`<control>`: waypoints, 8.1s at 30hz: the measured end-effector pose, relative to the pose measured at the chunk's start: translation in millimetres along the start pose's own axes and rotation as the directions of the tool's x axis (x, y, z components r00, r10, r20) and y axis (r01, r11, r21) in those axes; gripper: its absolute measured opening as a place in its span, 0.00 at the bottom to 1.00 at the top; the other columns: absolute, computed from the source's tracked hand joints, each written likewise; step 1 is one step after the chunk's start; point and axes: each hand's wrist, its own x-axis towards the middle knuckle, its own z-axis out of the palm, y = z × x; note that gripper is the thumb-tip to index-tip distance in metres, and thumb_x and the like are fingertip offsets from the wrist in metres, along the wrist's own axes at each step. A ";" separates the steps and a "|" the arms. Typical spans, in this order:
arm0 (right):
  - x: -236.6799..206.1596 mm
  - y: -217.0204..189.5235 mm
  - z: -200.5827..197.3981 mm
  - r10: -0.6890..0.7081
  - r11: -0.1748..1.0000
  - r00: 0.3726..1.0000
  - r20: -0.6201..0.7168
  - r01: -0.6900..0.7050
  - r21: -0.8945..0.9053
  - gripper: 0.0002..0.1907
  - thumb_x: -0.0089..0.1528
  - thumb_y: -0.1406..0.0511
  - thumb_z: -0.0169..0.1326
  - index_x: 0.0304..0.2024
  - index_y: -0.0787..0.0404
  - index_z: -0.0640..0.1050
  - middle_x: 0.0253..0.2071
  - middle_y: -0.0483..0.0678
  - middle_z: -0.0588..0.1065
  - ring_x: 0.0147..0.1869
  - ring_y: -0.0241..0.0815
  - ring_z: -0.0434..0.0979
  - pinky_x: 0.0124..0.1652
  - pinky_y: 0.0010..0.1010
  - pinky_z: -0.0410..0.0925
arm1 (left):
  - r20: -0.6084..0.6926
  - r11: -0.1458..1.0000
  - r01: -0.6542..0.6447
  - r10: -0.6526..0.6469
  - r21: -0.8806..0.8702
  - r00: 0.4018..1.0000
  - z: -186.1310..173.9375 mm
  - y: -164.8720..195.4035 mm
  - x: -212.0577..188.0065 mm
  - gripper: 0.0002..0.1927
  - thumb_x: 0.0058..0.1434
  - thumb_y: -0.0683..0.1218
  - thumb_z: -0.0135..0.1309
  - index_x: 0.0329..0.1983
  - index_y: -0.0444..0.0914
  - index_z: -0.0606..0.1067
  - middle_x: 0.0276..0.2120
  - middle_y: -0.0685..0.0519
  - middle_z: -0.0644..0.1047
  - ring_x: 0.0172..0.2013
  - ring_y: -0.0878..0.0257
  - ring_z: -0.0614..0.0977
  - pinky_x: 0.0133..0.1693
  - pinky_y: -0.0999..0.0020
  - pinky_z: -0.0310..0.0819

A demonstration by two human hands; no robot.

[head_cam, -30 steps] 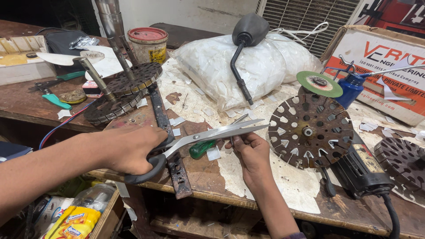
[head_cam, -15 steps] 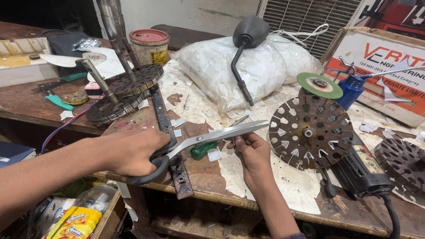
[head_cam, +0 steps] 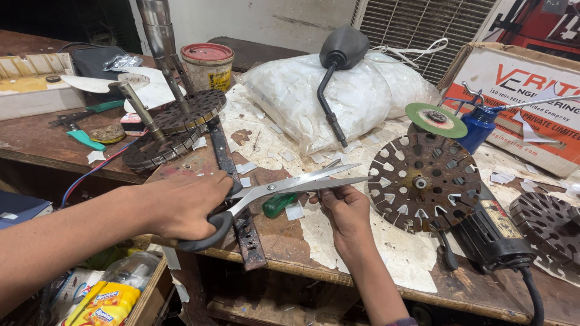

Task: The person cuts small white pieces from a sheet with scissors, folds each piece by hand, and inserts the folded pieces into the slots of a slotted circular metal disc on the workbench. They work through the pieces one at a time and at the end press and align the disc near the bench grinder.

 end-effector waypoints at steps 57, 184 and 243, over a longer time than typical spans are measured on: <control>3.0 -1.4 0.0 -0.025 1.000 0.998 -0.056 0.024 -0.015 0.07 0.61 0.79 0.54 0.41 0.74 0.80 0.35 0.54 0.80 0.36 0.41 0.79 0.38 0.28 0.72 | -0.017 0.989 -0.020 0.018 -0.149 1.000 1.3 5.8 8.1 0.21 0.53 0.50 0.51 0.46 0.34 0.68 0.45 0.41 0.75 0.49 0.43 0.78 0.50 0.51 0.72; -7.3 -11.0 10.7 -0.188 0.982 0.972 -0.142 0.184 -0.043 0.13 0.61 0.69 0.60 0.48 0.69 0.82 0.38 0.48 0.81 0.36 0.34 0.77 0.35 0.22 0.69 | -0.727 0.464 -0.561 -0.456 -0.686 0.512 49.0 119.6 126.0 0.08 0.65 0.42 0.53 0.42 0.32 0.76 0.37 0.44 0.79 0.37 0.54 0.84 0.37 0.62 0.78; -7.9 -12.2 8.7 -0.238 0.961 0.960 -0.149 0.255 0.109 0.11 0.61 0.73 0.59 0.46 0.64 0.77 0.30 0.41 0.70 0.24 0.25 0.61 0.24 0.16 0.59 | -0.807 0.456 -0.667 -0.304 -0.590 0.506 38.3 118.4 107.3 0.08 0.61 0.36 0.54 0.44 0.34 0.75 0.34 0.48 0.80 0.32 0.61 0.85 0.36 0.67 0.79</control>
